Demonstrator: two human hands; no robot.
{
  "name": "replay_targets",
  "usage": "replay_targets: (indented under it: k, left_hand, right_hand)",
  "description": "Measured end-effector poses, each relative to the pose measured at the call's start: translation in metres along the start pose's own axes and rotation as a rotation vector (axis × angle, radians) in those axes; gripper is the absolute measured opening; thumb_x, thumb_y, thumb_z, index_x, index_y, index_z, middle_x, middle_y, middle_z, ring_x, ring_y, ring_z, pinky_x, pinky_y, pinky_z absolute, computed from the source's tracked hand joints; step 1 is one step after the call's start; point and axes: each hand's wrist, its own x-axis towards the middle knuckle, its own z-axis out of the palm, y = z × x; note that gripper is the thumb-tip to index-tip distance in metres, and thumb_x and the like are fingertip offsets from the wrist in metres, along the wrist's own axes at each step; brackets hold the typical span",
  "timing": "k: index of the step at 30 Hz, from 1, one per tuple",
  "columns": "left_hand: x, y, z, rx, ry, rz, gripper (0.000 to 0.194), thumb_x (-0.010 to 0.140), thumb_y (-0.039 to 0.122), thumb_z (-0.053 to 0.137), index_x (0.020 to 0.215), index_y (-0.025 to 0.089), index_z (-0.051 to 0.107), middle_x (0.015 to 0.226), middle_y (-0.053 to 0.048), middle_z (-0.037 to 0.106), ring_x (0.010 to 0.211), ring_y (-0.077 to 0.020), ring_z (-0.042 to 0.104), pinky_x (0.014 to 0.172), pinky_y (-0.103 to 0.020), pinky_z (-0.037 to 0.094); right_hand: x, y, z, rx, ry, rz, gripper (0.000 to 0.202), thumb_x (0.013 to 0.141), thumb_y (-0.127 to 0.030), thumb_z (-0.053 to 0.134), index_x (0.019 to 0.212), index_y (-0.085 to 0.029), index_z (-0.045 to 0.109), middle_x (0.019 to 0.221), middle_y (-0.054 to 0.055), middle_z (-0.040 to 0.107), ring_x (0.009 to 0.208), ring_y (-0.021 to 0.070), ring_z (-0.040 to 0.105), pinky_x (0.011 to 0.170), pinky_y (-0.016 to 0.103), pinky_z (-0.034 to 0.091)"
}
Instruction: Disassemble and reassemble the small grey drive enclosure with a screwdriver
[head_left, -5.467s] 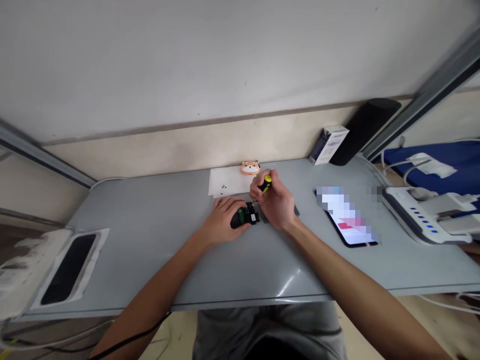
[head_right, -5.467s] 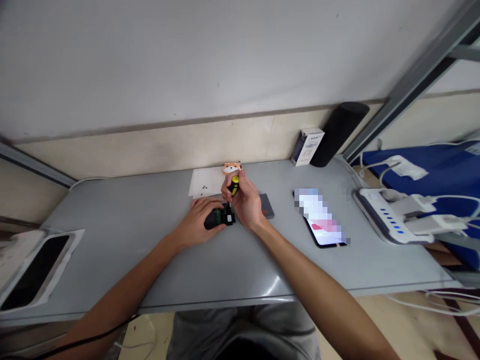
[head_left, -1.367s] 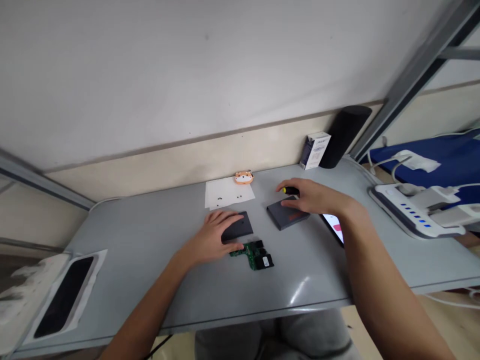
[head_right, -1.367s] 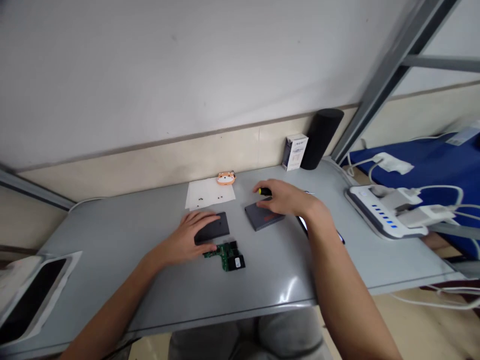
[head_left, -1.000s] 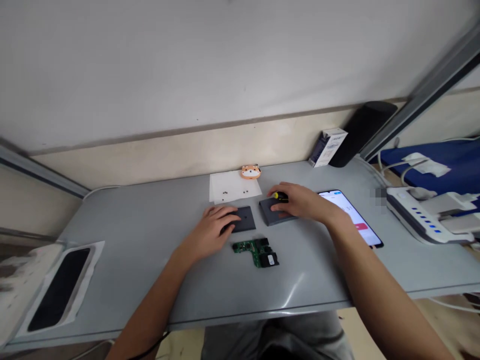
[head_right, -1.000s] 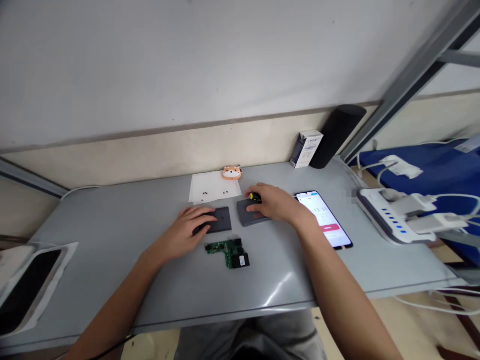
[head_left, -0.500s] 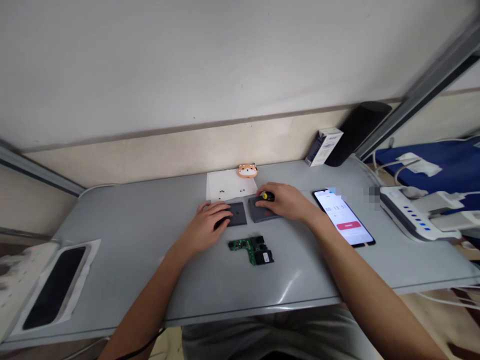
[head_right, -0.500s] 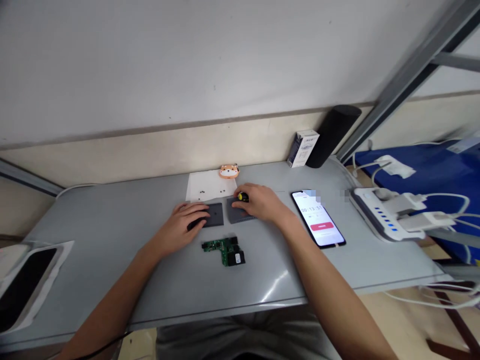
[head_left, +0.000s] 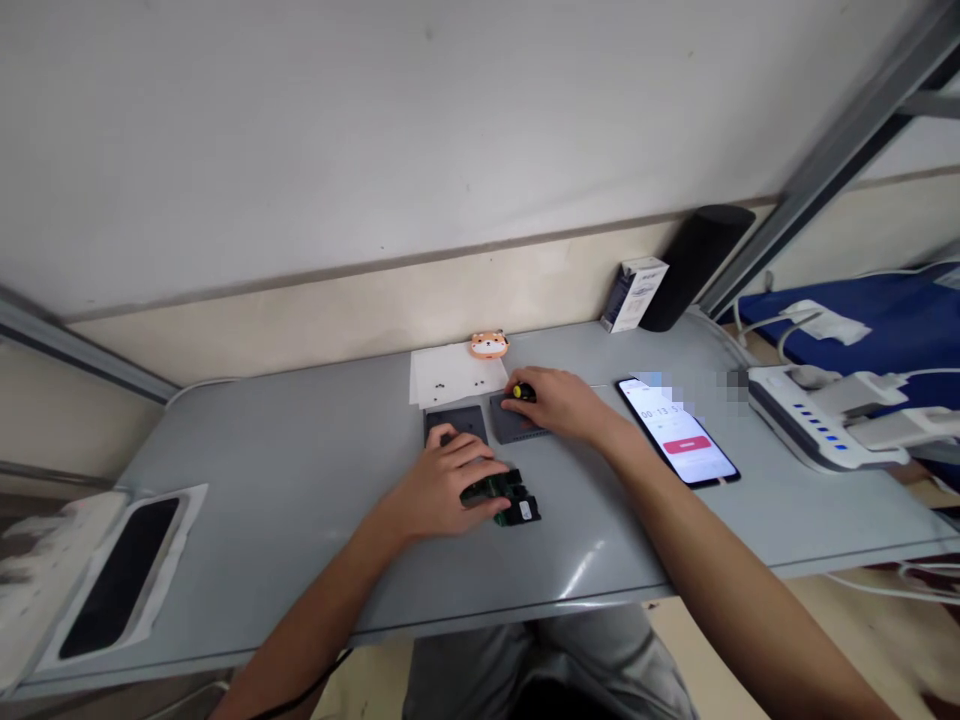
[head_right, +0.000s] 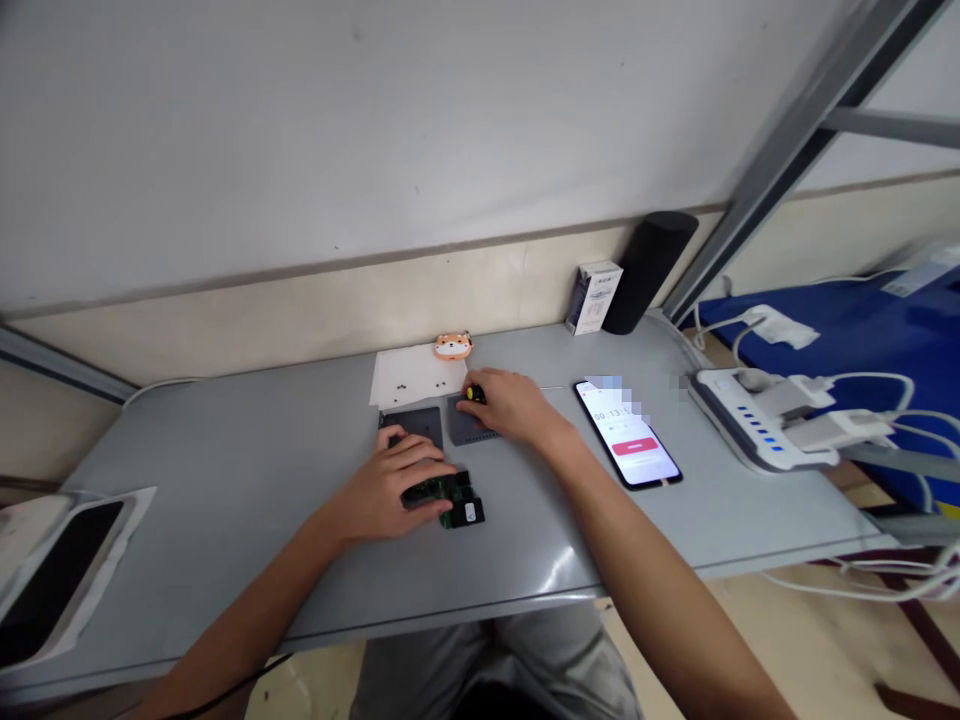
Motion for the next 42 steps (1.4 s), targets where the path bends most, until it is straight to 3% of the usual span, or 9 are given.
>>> replay_targets:
  k: [5,11,16,18,21,25,29,42]
  left_hand:
    - [-0.001,0.000,0.010,0.055,-0.020,-0.018,0.029,0.105,0.043,0.060,0.121,0.023,0.073,0.110,-0.006,0.080,0.108,-0.0228,0.065,0.103,-0.042,0.035]
    - [0.001,-0.007,0.005,0.156,0.043,-0.032,0.022,0.108,0.033,0.056,0.116,0.024,0.074,0.108,-0.004,0.080,0.109,-0.0215,0.065,0.101,-0.040,0.037]
    - [0.000,-0.030,-0.011,0.263,0.369,-0.341,0.024,0.105,0.024,0.048,0.112,0.021,0.071,0.095,-0.006,0.077,0.092,-0.0203,0.068,0.091,-0.037,0.045]
    - [-0.004,-0.042,-0.016,0.271,0.426,-0.499,0.021,0.102,0.025,0.049,0.104,0.019,0.069,0.081,-0.004,0.072,0.076,-0.0190,0.065,0.081,-0.034,0.046]
    - [-0.009,-0.056,-0.019,0.272,0.363,-0.656,0.024,0.100,0.032,0.051,0.082,0.021,0.062,0.067,-0.001,0.061,0.066,-0.0187,0.057,0.069,-0.032,0.043]
    - [-0.011,-0.061,-0.016,0.233,0.219,-0.658,0.042,0.101,0.036,0.047,0.062,0.022,0.045,0.065,-0.003,0.058,0.073,-0.0207,0.057,0.067,-0.032,0.041]
    - [-0.010,-0.058,-0.014,0.204,0.176,-0.637,0.043,0.102,0.037,0.044,0.062,0.023,0.041,0.064,-0.003,0.056,0.074,-0.0210,0.055,0.069,-0.033,0.041]
    - [-0.010,-0.056,-0.013,0.178,0.205,-0.634,0.043,0.100,0.034,0.044,0.060,0.023,0.037,0.063,-0.002,0.053,0.072,-0.0210,0.054,0.070,-0.034,0.044]
  right_hand:
    - [0.000,0.001,0.001,-0.044,-0.017,0.007,0.019,0.097,-0.039,0.064,0.107,-0.025,0.072,0.105,0.008,0.078,0.091,0.0259,0.070,0.070,0.032,0.042]
    - [-0.001,0.003,0.001,-0.034,0.007,0.013,0.018,0.096,-0.038,0.065,0.107,-0.025,0.073,0.108,0.007,0.079,0.093,0.0252,0.071,0.072,0.031,0.044]
    - [-0.003,0.001,0.000,-0.015,-0.004,0.025,0.017,0.097,-0.038,0.065,0.105,-0.025,0.072,0.107,0.007,0.079,0.089,0.0243,0.070,0.070,0.031,0.044]
    - [-0.005,-0.001,-0.001,-0.007,-0.002,0.027,0.017,0.098,-0.038,0.063,0.104,-0.024,0.072,0.105,0.007,0.078,0.085,0.0231,0.070,0.069,0.031,0.043]
    - [-0.006,-0.004,0.000,-0.026,-0.003,0.037,0.017,0.101,-0.036,0.059,0.105,-0.025,0.071,0.105,0.007,0.078,0.082,0.0219,0.069,0.068,0.030,0.041]
    - [-0.008,-0.006,0.000,-0.066,-0.005,0.029,0.017,0.102,-0.036,0.057,0.107,-0.025,0.070,0.108,0.007,0.077,0.082,0.0216,0.068,0.067,0.030,0.038]
    - [-0.008,-0.009,-0.001,-0.079,-0.022,0.034,0.018,0.104,-0.036,0.056,0.108,-0.024,0.069,0.108,0.006,0.076,0.080,0.0216,0.068,0.067,0.031,0.037]
    - [-0.008,-0.007,0.005,-0.099,-0.018,0.018,0.018,0.104,-0.036,0.055,0.110,-0.025,0.068,0.108,0.005,0.077,0.079,0.0208,0.069,0.066,0.031,0.036]
